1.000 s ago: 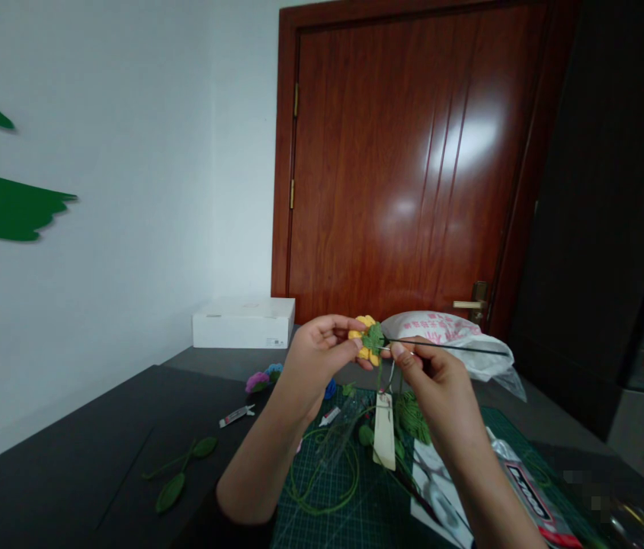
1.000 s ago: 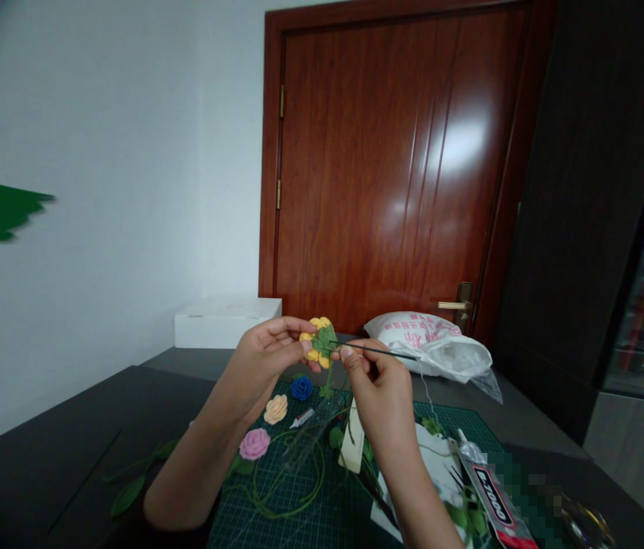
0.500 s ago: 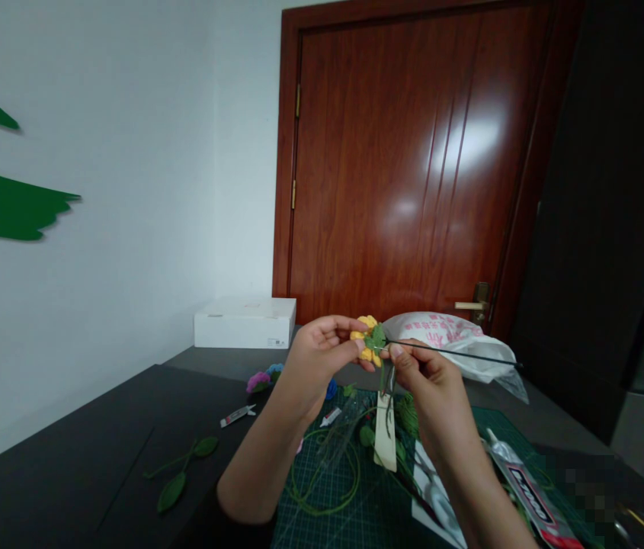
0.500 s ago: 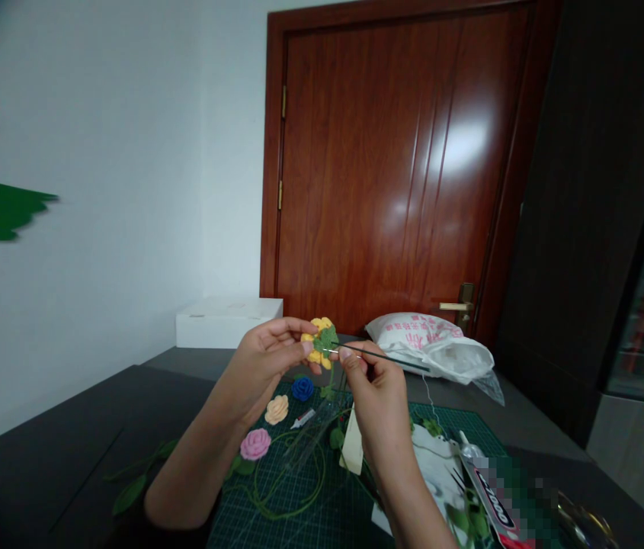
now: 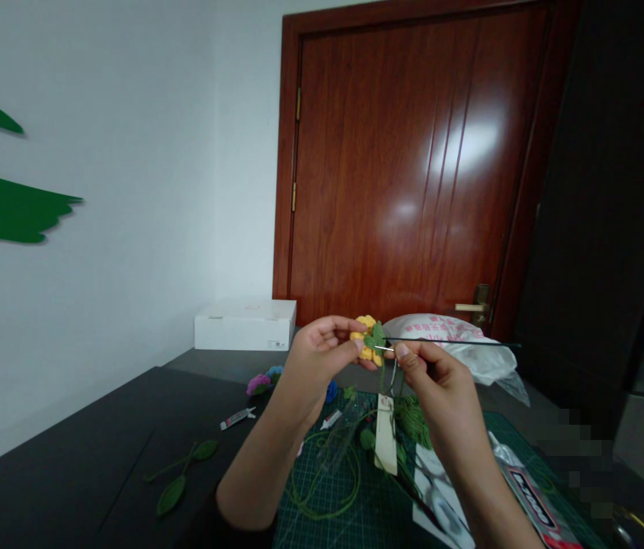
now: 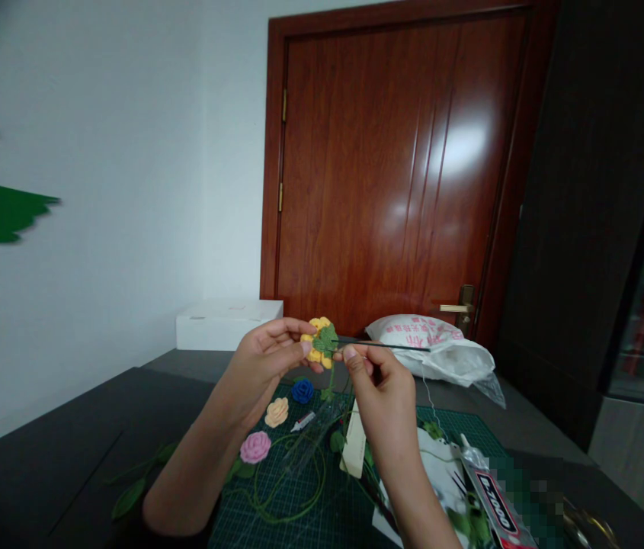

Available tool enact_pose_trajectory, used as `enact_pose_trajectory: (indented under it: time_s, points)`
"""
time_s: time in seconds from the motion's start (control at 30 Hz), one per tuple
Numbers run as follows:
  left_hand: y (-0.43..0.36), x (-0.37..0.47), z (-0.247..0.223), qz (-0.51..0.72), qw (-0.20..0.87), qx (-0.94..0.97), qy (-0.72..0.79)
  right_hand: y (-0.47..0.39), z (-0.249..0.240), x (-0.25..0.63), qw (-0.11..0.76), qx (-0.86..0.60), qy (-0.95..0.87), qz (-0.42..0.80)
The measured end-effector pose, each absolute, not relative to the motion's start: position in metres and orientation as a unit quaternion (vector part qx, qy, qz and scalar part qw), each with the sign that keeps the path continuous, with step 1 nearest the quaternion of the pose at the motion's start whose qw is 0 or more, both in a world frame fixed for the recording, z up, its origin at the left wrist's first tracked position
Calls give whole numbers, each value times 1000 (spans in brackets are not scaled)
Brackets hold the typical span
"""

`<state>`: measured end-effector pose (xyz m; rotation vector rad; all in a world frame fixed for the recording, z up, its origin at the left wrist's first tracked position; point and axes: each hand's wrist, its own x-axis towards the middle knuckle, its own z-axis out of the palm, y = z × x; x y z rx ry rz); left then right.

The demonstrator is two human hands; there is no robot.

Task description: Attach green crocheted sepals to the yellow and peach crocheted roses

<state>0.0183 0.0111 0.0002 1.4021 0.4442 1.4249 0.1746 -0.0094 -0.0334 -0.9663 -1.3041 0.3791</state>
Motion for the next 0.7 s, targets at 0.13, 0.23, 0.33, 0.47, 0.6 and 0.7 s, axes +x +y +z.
enact_pose_trajectory:
  time_s: [0.13, 0.23, 0.33, 0.47, 0.6, 0.7]
  points:
    - [11, 18, -1, 593, 514, 592, 183, -11, -33, 175, 669, -427, -589, 154]
    - [11, 20, -2, 596, 503, 598, 183, -14, -31, 173, 674, -432, -590, 103]
    - [11, 20, -2, 604, 482, 608, 180, -17, -29, 172, 670, -430, -603, 51]
    - [14, 18, -3, 601, 459, 628, 186, -17, -27, 172, 663, -430, -611, 52]
    - [18, 18, -5, 591, 442, 643, 205, -16, -28, 173, 652, -438, -617, 51]
    - [20, 19, -8, 588, 423, 656, 213, -17, -28, 173, 651, -444, -614, 51]
